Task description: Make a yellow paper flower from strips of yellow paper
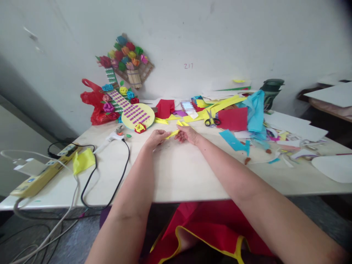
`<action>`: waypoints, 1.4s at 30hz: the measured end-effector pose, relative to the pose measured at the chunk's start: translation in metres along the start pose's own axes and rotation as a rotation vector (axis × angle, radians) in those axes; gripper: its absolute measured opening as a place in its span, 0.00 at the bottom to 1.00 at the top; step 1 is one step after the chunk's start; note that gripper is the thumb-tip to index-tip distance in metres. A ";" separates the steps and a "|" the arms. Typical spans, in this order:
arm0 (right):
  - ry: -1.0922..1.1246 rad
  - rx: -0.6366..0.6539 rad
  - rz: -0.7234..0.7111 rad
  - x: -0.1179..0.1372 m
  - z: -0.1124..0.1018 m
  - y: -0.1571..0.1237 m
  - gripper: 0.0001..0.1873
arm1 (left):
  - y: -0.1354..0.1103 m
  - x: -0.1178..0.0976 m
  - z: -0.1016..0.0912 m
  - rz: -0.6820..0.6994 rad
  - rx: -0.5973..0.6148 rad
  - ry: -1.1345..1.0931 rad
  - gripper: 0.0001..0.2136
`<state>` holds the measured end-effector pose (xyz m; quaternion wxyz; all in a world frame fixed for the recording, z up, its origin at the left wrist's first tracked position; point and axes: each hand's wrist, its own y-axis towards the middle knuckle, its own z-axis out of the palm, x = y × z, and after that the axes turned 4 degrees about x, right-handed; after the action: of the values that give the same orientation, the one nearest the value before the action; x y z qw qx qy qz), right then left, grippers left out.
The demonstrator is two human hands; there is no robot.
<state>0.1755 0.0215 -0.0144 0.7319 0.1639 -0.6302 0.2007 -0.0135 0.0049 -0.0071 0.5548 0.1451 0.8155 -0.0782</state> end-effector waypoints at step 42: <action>-0.094 -0.215 -0.114 -0.004 0.006 0.006 0.10 | 0.004 -0.009 0.012 0.100 -0.038 0.010 0.15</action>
<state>0.1664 0.0233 -0.0177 0.7253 0.1292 -0.6712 0.0821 0.0019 0.0037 -0.0030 0.5566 0.1754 0.8113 -0.0342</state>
